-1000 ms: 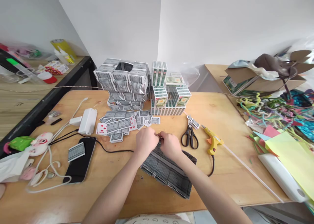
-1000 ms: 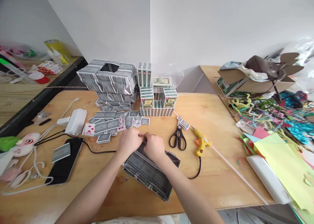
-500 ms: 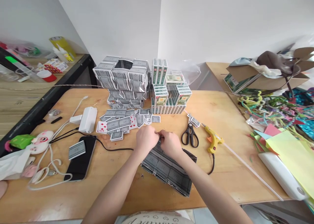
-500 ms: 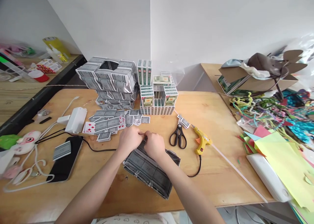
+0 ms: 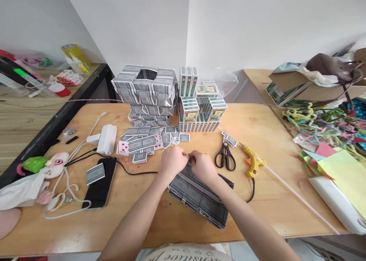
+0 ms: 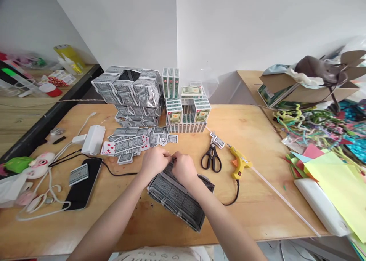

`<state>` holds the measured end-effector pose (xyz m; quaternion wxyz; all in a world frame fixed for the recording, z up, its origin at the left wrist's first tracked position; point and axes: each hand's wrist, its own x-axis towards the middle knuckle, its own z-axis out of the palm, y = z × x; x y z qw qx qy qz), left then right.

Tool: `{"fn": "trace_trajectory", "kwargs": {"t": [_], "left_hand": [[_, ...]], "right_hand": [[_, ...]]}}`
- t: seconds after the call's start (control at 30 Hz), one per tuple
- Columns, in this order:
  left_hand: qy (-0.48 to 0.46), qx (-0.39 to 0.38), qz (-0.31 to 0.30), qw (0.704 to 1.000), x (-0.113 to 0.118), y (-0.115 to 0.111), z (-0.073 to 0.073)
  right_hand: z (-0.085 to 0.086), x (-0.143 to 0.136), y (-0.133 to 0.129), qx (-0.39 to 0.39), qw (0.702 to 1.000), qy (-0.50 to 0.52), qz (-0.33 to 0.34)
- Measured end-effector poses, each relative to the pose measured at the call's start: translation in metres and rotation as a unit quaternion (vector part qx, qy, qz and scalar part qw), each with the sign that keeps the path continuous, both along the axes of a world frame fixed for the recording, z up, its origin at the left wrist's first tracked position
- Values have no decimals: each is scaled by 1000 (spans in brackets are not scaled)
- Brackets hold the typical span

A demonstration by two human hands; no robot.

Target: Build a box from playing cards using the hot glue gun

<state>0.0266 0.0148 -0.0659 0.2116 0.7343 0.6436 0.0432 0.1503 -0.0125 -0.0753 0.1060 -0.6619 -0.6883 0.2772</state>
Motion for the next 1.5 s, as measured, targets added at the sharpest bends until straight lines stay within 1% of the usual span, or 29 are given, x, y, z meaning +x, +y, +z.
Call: {"fn": "trace_trajectory", "kwargs": {"t": [0.17, 0.37, 0.53, 0.67, 0.83, 0.97, 1.1, 1.17, 1.23, 1.3, 1.4, 1.5], "left_hand": [[-13, 0, -11, 1000, -2, -4, 1], [-20, -17, -4, 1000, -2, -13, 4], [-45, -11, -15, 999, -2, -18, 4], [-58, -25, -5, 998, -3, -17, 2], [-31, -23, 1, 999, -2, -8, 4], [3, -23, 13, 1000, 2, -2, 7], [22, -19, 27, 999, 6, -3, 7], [21, -14, 22, 999, 6, -6, 6], [3, -5, 15, 1000, 4, -10, 4], [-34, 4, 11, 999, 1, -15, 2], [-116, 7, 2, 993, -6, -22, -1], [-195, 3, -1, 981, -15, -27, -3]], "right_hand": [[0, 0, 0, 6, 1000, 15, 6], [0, 1, -1, 9, 1000, 3, 14], [1, 1, -1, 8, 1000, -3, 18], [3, 1, -1, 4, 1000, -9, 16], [3, 1, -1, 14, 1000, 5, 19], [3, 2, -1, 6, 1000, 3, 21], [4, 1, 0, -3, 1000, -9, 18], [4, 1, 0, -4, 1000, -7, 16], [4, 1, 0, -3, 1000, 1, 14], [4, 0, -1, 2, 1000, 7, 12], [3, 1, -1, 6, 1000, 16, 9], [3, 2, -1, -1, 1000, 29, 6]]}}
